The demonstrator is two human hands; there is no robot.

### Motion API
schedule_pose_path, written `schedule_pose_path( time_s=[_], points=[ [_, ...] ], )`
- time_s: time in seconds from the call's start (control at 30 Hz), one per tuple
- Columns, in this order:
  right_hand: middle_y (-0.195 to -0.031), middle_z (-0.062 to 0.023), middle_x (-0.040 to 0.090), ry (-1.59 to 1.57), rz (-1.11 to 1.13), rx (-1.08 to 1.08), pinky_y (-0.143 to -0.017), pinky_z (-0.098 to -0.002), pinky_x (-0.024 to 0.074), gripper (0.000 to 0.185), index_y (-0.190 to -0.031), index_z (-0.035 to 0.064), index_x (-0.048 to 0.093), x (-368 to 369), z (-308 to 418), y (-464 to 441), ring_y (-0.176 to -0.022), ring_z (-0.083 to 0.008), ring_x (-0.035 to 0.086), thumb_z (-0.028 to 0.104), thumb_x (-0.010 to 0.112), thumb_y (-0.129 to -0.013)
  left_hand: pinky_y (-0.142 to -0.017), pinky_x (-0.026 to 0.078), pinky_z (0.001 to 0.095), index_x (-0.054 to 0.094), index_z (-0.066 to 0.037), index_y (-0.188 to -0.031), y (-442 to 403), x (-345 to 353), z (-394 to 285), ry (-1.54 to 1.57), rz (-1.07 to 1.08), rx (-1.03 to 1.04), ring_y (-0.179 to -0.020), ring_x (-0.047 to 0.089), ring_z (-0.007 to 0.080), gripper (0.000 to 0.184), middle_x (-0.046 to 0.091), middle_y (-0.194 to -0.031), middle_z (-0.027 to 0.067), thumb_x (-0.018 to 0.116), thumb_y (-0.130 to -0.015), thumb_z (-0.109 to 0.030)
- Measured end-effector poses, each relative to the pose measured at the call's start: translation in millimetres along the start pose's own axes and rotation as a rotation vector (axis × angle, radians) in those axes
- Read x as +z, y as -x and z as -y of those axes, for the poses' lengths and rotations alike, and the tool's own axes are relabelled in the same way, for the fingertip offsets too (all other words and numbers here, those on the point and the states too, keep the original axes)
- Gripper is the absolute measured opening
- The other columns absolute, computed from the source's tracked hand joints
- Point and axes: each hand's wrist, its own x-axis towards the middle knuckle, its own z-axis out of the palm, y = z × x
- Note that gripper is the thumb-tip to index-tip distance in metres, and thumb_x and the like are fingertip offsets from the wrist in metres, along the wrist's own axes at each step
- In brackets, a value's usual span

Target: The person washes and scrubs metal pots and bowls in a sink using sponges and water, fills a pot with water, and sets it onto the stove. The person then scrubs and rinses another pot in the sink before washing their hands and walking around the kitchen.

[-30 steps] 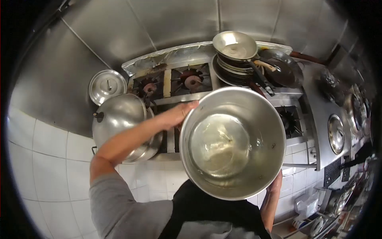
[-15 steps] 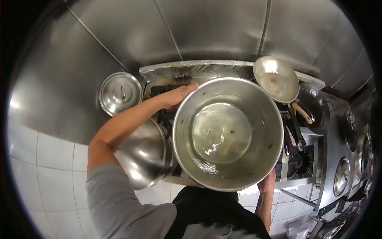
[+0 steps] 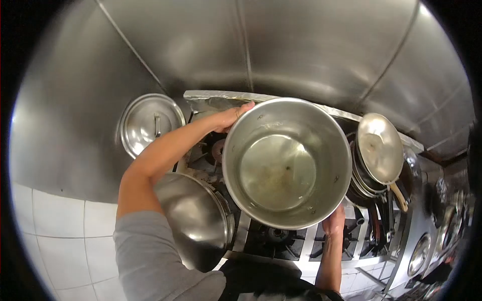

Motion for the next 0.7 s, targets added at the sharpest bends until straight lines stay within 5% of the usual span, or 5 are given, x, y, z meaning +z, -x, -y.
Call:
schedule_pose_path(
  time_s=[0.03,0.23,0.33,0.4,0.7],
  points=[
    [-0.115,-0.0110,0.061,0.036,-0.001,0.000,-0.088,-0.0322,0.0479,0.041,-0.119,-0.0030,0.053,10.5,0.0,-11.1,-0.102,-0.0197,0.059,0.030,0.054,-0.094,-0.082,0.051,0.0443,0.047,-0.003,-0.133,4.1,-2.9,3.8,-0.032,-0.145,0.060,-0.110,0.055,0.0339,0.105,0.050,-0.126,0.0243,0.033,-0.072,-0.088],
    [-0.115,-0.0115,0.060,0.070,0.094,0.072,-0.084,-0.0300,0.0493,0.042,-0.121,-0.0033,0.052,73.9,1.9,-69.8,-0.100,-0.0186,0.059,0.029,0.054,-0.094,-0.098,0.040,0.0533,0.027,-0.008,-0.146,39.3,-53.4,19.0,0.055,-0.218,0.096,-0.129,0.037,0.0397,0.110,0.028,-0.146,0.0243,0.032,-0.071,-0.088],
    [-0.081,-0.0024,0.062,0.193,0.100,0.080,-0.051,-0.0217,0.0443,0.030,-0.107,0.0011,0.057,103.7,-8.3,-99.1,-0.061,-0.0089,0.055,0.029,0.052,-0.095,-0.103,0.035,0.0538,0.025,-0.022,-0.148,54.7,-87.4,43.4,0.125,-0.348,-0.024,-0.133,0.033,0.0384,0.104,0.027,-0.148,0.0214,0.039,-0.069,-0.088],
    [-0.065,0.0037,0.050,0.270,0.139,0.092,-0.041,-0.0202,0.0329,0.027,-0.096,0.0041,0.057,134.5,-6.1,-114.0,-0.049,-0.0056,0.043,0.030,0.051,-0.096,-0.104,0.035,0.0543,0.024,-0.022,-0.148,56.4,-118.1,66.5,0.185,-0.337,-0.022,-0.133,0.032,0.0381,0.103,0.026,-0.148,0.0212,0.039,-0.070,-0.087],
    [-0.060,0.0042,0.041,0.307,0.326,0.198,-0.042,-0.0207,0.0278,0.031,-0.082,0.0077,0.053,229.6,-17.9,-157.9,-0.048,-0.0061,0.034,0.036,0.051,-0.095,-0.104,0.032,0.0560,0.028,-0.012,-0.146,111.1,-155.4,101.3,0.339,-0.460,-0.032,-0.133,0.034,0.0366,0.106,0.026,-0.149,0.0205,0.040,-0.071,-0.086]
  ],
)
